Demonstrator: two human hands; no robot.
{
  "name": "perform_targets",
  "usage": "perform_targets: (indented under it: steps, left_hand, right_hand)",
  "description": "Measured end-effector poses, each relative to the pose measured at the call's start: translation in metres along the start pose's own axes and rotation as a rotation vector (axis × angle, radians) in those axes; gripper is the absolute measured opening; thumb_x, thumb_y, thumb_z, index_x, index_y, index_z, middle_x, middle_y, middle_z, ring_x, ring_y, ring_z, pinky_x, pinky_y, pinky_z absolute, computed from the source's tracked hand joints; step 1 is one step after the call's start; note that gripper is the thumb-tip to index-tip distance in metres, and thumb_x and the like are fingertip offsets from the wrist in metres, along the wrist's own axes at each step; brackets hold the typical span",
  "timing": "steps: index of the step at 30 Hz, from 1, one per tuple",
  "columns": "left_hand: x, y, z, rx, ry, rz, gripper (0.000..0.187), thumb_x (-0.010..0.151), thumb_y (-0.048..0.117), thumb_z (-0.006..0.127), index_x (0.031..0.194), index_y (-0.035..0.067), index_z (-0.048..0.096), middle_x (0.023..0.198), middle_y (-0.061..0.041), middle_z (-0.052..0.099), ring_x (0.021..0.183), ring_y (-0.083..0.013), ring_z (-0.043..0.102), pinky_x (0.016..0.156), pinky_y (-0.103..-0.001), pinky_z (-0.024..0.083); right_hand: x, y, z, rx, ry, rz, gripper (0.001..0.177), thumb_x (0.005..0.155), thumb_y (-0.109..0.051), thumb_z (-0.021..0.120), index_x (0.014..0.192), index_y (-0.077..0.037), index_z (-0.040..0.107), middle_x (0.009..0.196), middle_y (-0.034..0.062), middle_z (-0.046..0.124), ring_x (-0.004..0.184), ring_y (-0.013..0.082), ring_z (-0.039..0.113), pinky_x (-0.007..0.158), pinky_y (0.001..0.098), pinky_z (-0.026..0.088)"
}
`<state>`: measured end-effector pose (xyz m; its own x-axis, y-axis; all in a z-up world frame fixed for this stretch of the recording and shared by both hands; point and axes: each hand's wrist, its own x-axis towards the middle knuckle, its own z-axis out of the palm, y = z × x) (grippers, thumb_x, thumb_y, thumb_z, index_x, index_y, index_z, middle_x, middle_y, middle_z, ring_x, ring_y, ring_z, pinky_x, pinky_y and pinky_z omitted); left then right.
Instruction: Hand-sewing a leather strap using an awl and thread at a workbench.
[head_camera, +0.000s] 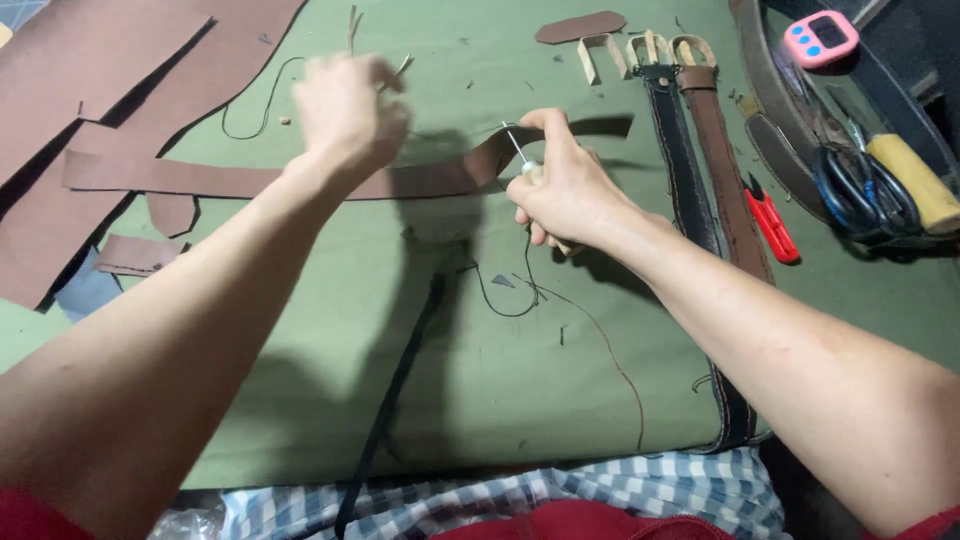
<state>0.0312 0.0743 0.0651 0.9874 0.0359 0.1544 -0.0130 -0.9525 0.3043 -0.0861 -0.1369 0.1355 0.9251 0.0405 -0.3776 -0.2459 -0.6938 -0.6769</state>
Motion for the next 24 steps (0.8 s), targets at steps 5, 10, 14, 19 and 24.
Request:
perform_targets:
  steps: [5,10,14,19,24]
  left_hand:
    - [-0.004,0.051,0.012,-0.789,-0.523,0.163,0.039,0.097,0.018,0.060,0.135,0.021,0.068,0.130,-0.005,0.074,0.097,-0.0071,0.066,0.064,-0.021,0.052]
    - [-0.017,0.064,0.008,-0.885,-0.646,-0.052,0.033,0.095,0.016,0.052,0.117,0.017,0.076,0.085,0.005,0.063,0.062,-0.0081,0.038,0.057,-0.022,0.034]
    - [-0.022,0.055,0.005,-0.893,-0.626,-0.064,0.021,0.094,0.033,0.061,0.100,0.020,0.076,0.083,0.009,0.063,0.067,-0.0065,0.041,0.061,-0.021,0.033]
    - [-0.015,0.042,0.040,-0.933,-0.497,-0.101,0.018,0.098,0.023,0.065,0.103,0.015,0.080,0.074,0.006,0.062,0.066,-0.0048,0.047,0.060,-0.019,0.039]
    - [-0.008,0.040,0.039,-0.955,-0.504,-0.129,0.023,0.100,0.025,0.074,0.082,0.012,0.078,0.066,0.000,0.067,0.057,-0.0085,0.052,0.051,-0.024,0.041]
  right_hand:
    - [0.006,0.009,-0.006,0.101,0.000,-0.022,0.071,0.084,-0.006,0.045,0.152,-0.016,0.030,0.076,0.0060,0.073,0.049,0.0142,0.060,0.041,0.0284,0.050]
    - [0.012,0.014,-0.012,0.062,-0.027,0.036,0.071,0.086,-0.008,0.044,0.154,-0.020,0.031,0.082,0.0052,0.074,0.050,0.0138,0.060,0.038,0.0265,0.043]
    - [0.021,0.010,-0.004,0.038,-0.010,0.054,0.070,0.084,-0.008,0.043,0.151,-0.023,0.035,0.086,0.0016,0.072,0.050,0.0124,0.060,0.037,0.0262,0.043]
    - [0.036,0.028,0.020,0.116,0.056,-0.058,0.051,0.099,-0.017,0.049,0.148,-0.021,0.036,0.081,0.0028,0.070,0.048,0.0127,0.058,0.038,0.0276,0.048]
    - [0.040,0.044,0.032,0.195,0.137,-0.183,0.045,0.098,-0.018,0.046,0.142,-0.021,0.038,0.076,0.0055,0.067,0.045,0.0147,0.055,0.040,0.0306,0.051]
